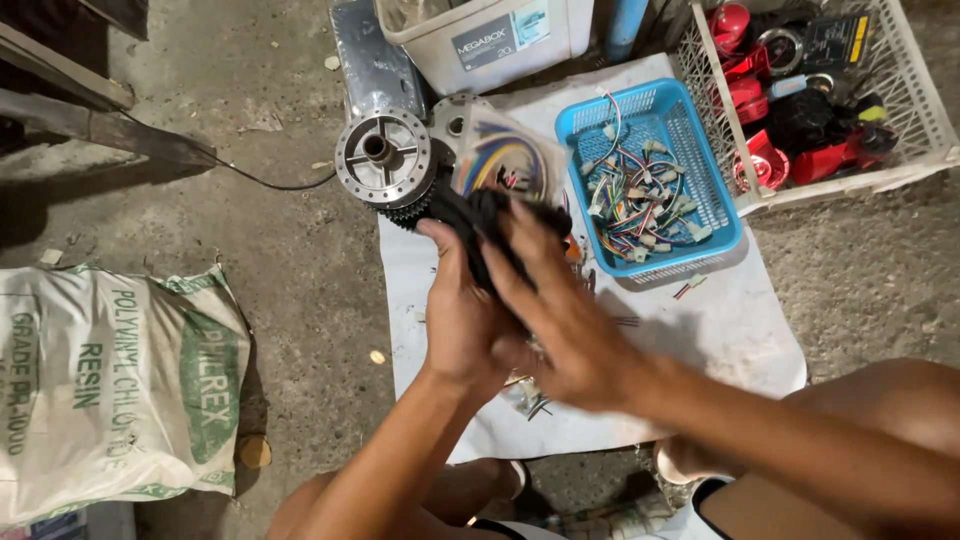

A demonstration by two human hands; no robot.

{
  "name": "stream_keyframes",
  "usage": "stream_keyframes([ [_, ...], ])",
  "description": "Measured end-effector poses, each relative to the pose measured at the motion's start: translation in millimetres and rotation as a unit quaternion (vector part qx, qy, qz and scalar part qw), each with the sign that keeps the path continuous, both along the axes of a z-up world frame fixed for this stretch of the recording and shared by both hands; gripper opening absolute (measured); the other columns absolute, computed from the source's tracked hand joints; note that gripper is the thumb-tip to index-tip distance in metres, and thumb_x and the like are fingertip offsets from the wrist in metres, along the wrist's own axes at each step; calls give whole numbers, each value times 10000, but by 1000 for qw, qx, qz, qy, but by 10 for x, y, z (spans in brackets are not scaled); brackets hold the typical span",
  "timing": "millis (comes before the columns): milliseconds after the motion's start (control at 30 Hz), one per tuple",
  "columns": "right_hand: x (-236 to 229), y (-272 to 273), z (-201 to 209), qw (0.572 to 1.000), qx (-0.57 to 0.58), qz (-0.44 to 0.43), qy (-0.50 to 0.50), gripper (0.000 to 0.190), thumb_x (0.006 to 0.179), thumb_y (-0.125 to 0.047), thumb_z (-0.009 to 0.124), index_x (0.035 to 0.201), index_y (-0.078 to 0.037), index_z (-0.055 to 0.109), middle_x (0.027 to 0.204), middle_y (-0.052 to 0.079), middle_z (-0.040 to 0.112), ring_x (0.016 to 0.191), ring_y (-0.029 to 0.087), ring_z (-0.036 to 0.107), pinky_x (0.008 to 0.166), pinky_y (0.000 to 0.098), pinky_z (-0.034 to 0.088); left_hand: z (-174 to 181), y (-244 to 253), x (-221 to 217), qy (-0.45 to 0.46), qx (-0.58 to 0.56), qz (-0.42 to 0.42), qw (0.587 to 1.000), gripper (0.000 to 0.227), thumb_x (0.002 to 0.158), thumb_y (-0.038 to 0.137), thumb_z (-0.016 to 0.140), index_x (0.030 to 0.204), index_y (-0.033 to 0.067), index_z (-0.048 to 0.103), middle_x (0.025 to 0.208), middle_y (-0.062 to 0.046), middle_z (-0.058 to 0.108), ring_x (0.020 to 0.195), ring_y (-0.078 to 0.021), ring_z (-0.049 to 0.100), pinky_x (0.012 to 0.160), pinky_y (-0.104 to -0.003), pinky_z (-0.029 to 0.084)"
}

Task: The person sits on the floor and wipes various electrical components and wires with a black cloth. They clean connectors, a small motor, and bundles of wires, placing cleaned items into a blue basket.

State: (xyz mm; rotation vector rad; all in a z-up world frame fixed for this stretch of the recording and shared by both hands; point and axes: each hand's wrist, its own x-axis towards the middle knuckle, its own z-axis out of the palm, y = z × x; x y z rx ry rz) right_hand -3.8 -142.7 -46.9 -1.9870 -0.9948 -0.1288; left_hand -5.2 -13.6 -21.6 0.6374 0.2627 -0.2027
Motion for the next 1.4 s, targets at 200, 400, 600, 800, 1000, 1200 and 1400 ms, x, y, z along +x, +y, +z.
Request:
stream_keyframes([
  [200, 472, -281, 254, 992, 36, -70, 100, 651, 1128, -416, 196, 1628, -5, 124, 1722, 257, 17, 1632, 422, 39, 1311, 533, 104, 233, -176, -101, -51, 26, -71, 996, 747, 1039, 550, 209, 1603, 68, 302, 1544, -114, 460, 1334, -189, 494, 1168, -347, 371],
  [400, -250, -57, 167, 995, 27, 39, 86, 770, 1082, -513, 289, 1611, 27, 137, 1710, 262, -49, 1626, 425, -41, 1338, 563, 67, 158, 108, 96, -25, 17, 15, 999, 781, 1001, 634, 268, 1456, 44, 500, 1344, -145, 609, 1152, -249, 574, 1049, -393, 437],
  [600, 65, -120, 138, 997, 31, -62, 45, 716, 1095, -389, 352, 1616, 37, 108, 1727, 238, 97, 1644, 409, 56, 1357, 506, 93, 283, -19, -23, -14, -25, -37, 999, 741, 1023, 652, 288, 1467, 123, 556, 1419, -91, 631, 1189, -235, 628, 914, -348, 483],
  [800, 451, -271, 241, 981, 54, -115, 144, 593, 1077, -105, 321, 1599, 48, 83, 1715, 215, 48, 1602, 335, -20, 1316, 480, 54, 214, -92, 1, -58, -46, -41, 996, 689, 1085, 561, 261, 1542, 74, 432, 1367, -92, 606, 1134, -162, 600, 1023, -333, 455],
  [1000, -163, -11, 399, 995, -7, 15, 94, 769, 1052, -472, 342, 1532, 122, 253, 1663, 323, 154, 1586, 469, 76, 1262, 553, 169, 91, 166, 200, -62, -13, 1, 998, 771, 1037, 617, 277, 1434, -6, 501, 1356, -169, 609, 1169, -260, 588, 1050, -381, 461],
  [1200, 8, -193, 468, 979, 114, 18, 168, 607, 1013, -300, 509, 1519, 17, 397, 1589, 185, 471, 1474, 322, 478, 1237, 451, 333, 495, 231, 386, 154, 229, 127, 953, 990, 721, 681, 343, 1395, -6, 575, 1300, -169, 671, 1072, -232, 644, 916, -350, 531],
  [1400, 407, -451, 610, 949, 263, -28, 172, 561, 1087, -231, 333, 1529, 109, 279, 1662, 270, 291, 1594, 335, 280, 1381, 455, 191, 252, 284, 334, 29, 129, 132, 982, 676, 971, 522, 401, 1326, -44, 509, 1194, -181, 652, 975, -227, 678, 850, -331, 572],
])
